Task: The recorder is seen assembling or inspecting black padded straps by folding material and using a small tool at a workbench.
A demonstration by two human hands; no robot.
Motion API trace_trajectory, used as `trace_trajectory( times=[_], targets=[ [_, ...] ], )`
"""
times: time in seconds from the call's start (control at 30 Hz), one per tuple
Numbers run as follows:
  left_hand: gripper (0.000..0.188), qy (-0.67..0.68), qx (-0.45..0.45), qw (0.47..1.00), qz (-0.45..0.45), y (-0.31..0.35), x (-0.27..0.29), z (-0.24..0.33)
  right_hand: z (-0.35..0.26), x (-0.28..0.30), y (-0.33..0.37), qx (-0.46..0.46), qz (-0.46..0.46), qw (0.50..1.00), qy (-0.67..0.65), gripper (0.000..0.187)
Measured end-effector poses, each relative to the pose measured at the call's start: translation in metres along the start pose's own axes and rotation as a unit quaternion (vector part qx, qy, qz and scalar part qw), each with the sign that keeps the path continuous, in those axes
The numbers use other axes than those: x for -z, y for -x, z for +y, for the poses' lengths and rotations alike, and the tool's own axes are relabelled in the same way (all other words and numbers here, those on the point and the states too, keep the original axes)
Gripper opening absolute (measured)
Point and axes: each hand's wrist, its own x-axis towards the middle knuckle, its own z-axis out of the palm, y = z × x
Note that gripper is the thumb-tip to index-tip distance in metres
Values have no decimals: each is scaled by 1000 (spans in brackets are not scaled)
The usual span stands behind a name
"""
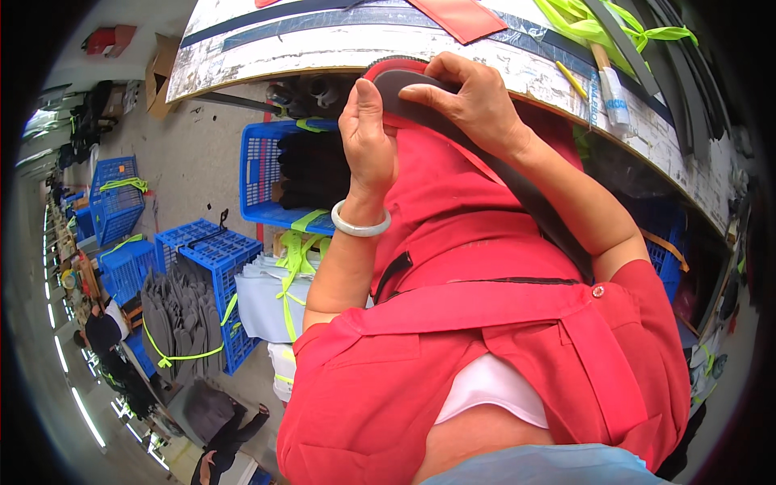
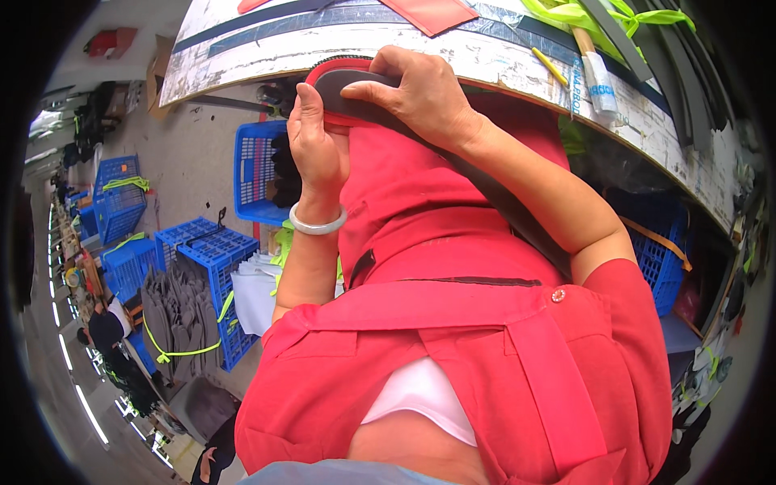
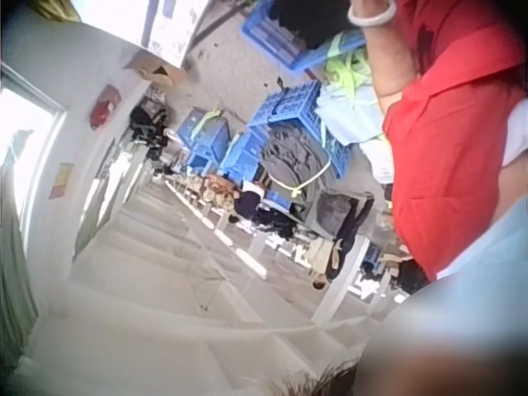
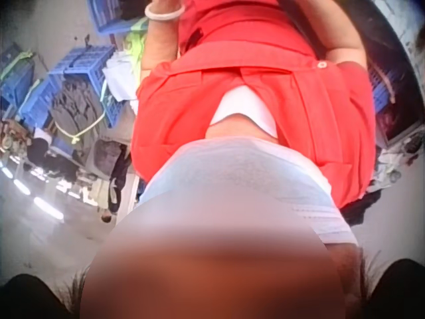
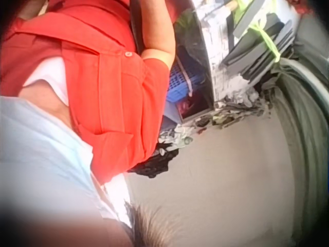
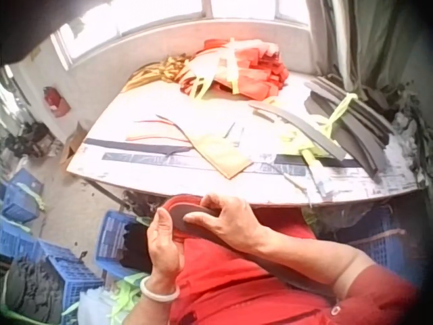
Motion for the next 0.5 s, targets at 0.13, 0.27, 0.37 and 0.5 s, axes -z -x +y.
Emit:
trace_trajectory(
  times=[0.13,0.27,0.37,0.5],
  targets=[
    [38,-16,7,1000,-6,1,4,-3,-2,4,2,-27,-30,999,35,30],
    [37,-49,24,998,-7,11,5,-6,3,-4,12,-105,-72,986,-110,42],
    [40,-28,54,998,-4,15,-1,0,6,-12,20,-91,-58,971,-215,42],
    [35,-85,125,987,-56,-3,44,21,-6,-3,19,-31,-90,983,-158,43]
  ],
)
